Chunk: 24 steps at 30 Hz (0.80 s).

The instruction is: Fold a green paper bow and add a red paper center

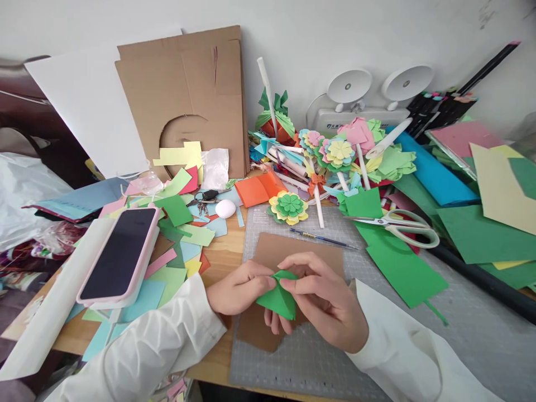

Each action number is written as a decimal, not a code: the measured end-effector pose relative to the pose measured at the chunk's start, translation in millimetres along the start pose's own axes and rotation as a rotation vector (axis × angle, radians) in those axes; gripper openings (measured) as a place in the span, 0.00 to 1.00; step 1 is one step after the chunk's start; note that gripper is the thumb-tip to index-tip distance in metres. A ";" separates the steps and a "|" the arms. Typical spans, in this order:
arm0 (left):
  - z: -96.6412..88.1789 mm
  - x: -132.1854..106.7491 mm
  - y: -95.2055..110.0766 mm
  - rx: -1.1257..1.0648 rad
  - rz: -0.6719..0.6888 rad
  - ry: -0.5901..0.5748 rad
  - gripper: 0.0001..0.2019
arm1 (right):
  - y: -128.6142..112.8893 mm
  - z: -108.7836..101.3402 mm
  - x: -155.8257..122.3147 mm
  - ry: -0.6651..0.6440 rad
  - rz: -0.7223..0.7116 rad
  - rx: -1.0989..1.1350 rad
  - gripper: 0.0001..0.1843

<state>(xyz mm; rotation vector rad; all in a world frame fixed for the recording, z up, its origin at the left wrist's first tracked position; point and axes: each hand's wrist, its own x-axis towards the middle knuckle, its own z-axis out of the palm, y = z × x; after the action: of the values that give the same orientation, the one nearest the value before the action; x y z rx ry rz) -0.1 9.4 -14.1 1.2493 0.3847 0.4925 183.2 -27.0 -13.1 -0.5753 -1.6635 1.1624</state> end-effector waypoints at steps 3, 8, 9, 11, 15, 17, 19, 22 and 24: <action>0.2 0.3 -0.8 -0.021 0.011 0.005 0.21 | 2.4 2.1 -1.9 -0.011 0.002 0.026 0.18; 1.4 0.3 2.0 0.027 -0.001 0.028 0.21 | 6.6 4.1 -2.8 0.012 -0.061 -0.054 0.19; 1.7 0.3 2.5 0.039 0.004 0.043 0.21 | 6.6 4.0 -2.2 0.019 -0.073 -0.079 0.19; 2.2 0.4 3.2 0.048 0.008 0.078 0.20 | 6.1 2.7 -1.1 0.015 -0.079 -0.132 0.19; 2.8 1.2 3.2 0.052 0.001 0.103 0.19 | 7.1 -2.0 -2.4 0.080 -0.122 -0.388 0.21; 2.9 1.7 2.8 0.073 0.004 0.091 0.20 | 8.5 -3.9 -4.8 0.129 -0.155 -0.557 0.21; 2.9 2.0 2.1 0.093 0.001 0.087 0.22 | 9.2 -4.6 -6.9 0.137 -0.178 -0.651 0.21; 3.0 1.9 0.7 0.114 0.003 0.095 0.23 | 7.7 -4.4 -6.2 0.136 -0.207 -0.702 0.20; 3.2 1.6 0.0 0.147 0.016 0.102 0.24 | 4.9 -4.0 -2.8 0.159 -0.228 -0.736 0.17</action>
<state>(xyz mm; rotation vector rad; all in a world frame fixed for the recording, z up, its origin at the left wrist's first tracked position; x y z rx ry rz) 2.9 7.7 -13.3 1.3730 0.5046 0.5503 187.3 -25.4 -18.5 -0.8720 -1.9385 0.3021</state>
